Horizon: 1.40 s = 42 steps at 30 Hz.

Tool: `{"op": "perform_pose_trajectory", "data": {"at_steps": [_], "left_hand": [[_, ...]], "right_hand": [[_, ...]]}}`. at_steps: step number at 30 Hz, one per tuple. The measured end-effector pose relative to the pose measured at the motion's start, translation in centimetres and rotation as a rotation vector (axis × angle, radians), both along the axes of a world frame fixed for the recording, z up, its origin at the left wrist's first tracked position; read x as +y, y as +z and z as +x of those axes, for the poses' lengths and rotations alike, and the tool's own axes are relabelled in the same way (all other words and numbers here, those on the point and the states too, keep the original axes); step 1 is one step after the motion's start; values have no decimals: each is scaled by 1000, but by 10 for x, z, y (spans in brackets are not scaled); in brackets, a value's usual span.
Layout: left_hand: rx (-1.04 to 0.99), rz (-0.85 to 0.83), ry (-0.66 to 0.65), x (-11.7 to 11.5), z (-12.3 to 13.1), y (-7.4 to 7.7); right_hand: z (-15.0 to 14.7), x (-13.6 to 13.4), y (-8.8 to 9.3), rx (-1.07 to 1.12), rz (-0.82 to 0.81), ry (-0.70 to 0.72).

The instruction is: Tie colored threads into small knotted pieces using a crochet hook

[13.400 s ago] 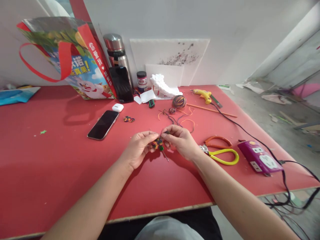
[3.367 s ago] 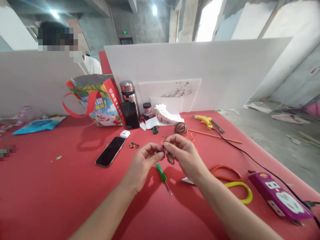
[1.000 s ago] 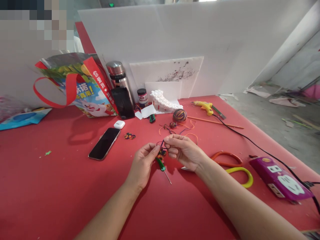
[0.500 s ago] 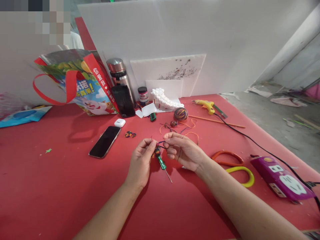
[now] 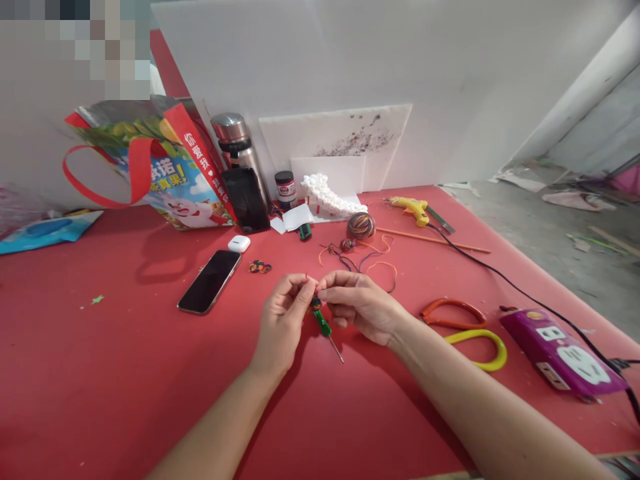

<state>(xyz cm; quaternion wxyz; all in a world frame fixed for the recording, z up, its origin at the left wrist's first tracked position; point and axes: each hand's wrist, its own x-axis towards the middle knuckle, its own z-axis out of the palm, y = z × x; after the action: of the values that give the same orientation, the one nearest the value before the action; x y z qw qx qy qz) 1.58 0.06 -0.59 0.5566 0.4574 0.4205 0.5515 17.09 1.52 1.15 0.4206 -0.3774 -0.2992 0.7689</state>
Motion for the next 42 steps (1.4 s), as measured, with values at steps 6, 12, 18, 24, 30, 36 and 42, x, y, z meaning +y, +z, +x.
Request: {"op": "perform_pose_trajectory", "data": {"at_steps": [6, 12, 18, 24, 30, 36, 42], "left_hand": [[39, -3, -42, -1, -1, -4], [-76, -79, -71, 2, -1, 0], [-107, -167, -56, 8, -6, 3], [-65, -130, -61, 5, -6, 2], [-42, -114, -98, 5, -9, 3], [35, -7, -91, 6, -9, 6], [-106, 56, -85, 4, -7, 13]], "right_hand": [[-2, -2, -2, 4, 0, -2], [-5, -3, -7, 50, -10, 23], [3, 0, -3, 100, 15, 62], [8, 2, -2, 110, 7, 56], [9, 2, 1, 12, 43, 82], [8, 2, 0, -180, 193, 48], [8, 3, -6, -302, 570, -99]]}}
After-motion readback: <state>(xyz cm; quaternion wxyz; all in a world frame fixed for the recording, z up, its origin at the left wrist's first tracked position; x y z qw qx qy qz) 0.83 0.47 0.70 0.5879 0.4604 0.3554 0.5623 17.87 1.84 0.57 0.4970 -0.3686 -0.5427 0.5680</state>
